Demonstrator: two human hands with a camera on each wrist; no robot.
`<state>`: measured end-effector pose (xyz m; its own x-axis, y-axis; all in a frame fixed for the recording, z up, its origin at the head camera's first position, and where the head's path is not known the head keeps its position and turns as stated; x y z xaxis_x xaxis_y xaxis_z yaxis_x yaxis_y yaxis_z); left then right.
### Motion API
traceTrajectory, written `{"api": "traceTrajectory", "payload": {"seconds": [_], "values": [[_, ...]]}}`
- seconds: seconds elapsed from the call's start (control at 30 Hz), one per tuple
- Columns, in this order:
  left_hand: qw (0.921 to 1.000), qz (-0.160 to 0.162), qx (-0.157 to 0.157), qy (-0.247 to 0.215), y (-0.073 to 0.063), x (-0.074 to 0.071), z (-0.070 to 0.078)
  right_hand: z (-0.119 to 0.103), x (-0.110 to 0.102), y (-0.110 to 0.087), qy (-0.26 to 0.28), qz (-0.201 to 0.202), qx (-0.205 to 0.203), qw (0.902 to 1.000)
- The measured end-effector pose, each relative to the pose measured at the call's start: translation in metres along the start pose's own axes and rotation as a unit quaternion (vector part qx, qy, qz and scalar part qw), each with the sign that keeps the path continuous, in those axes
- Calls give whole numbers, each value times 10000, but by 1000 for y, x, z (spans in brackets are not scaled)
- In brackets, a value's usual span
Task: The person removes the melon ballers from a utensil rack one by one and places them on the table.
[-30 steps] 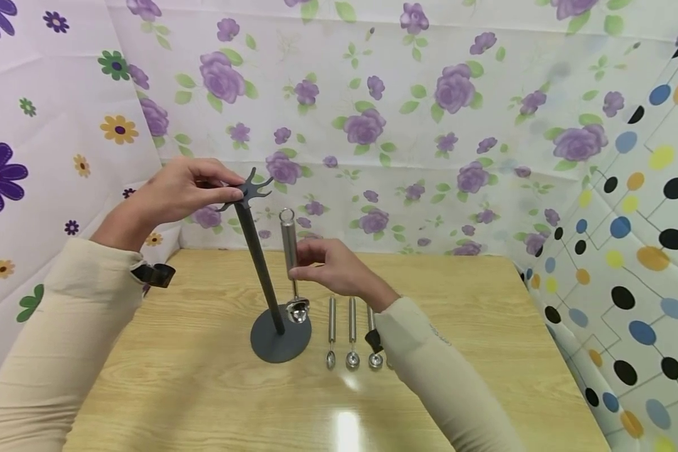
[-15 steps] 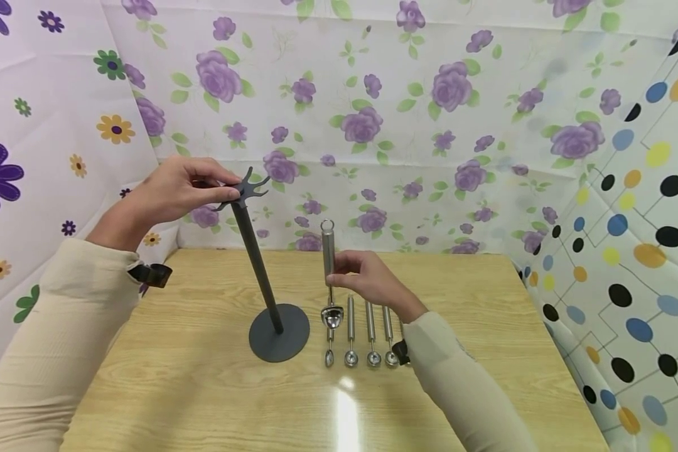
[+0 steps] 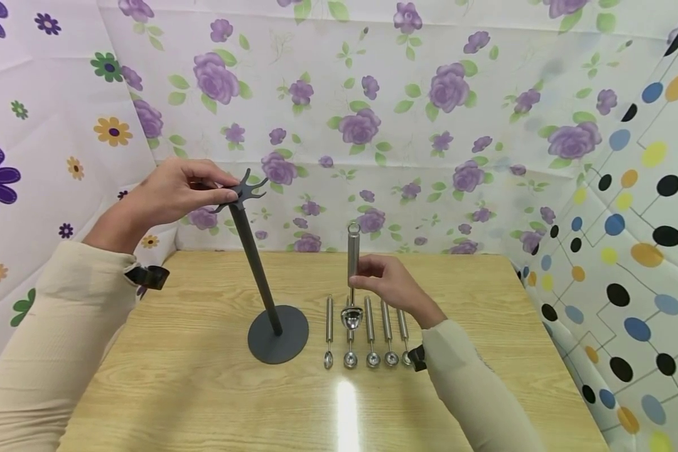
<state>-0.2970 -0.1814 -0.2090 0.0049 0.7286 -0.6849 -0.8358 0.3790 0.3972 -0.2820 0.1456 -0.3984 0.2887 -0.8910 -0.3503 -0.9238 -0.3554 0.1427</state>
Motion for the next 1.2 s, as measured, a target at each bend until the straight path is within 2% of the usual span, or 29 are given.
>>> {"api": "traceTrajectory", "payload": {"seconds": [0.57,0.9,1.2], "values": [[10000,-29,-46,-55,1,0,-1,21,-22,-15,-204,160,279,9993],[9999,-31,-110,11,1,0,0,43,-31,-24,-372,236,505,9978],[9999,-44,-121,34,0,0,0,50,-39,-30,-334,348,521,9975]]}}
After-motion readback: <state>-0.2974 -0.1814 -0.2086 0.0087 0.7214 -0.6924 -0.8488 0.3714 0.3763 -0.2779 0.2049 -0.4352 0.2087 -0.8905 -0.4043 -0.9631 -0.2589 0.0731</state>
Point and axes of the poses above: each hand's wrist, its own y-axis towards the middle knuckle, its own x-axis out of the palm, z = x × y, the point moved 5 cm from there along y, towards the middle knuckle, and after that the axes turned 6 degrees about z, right-handed, at the moved point
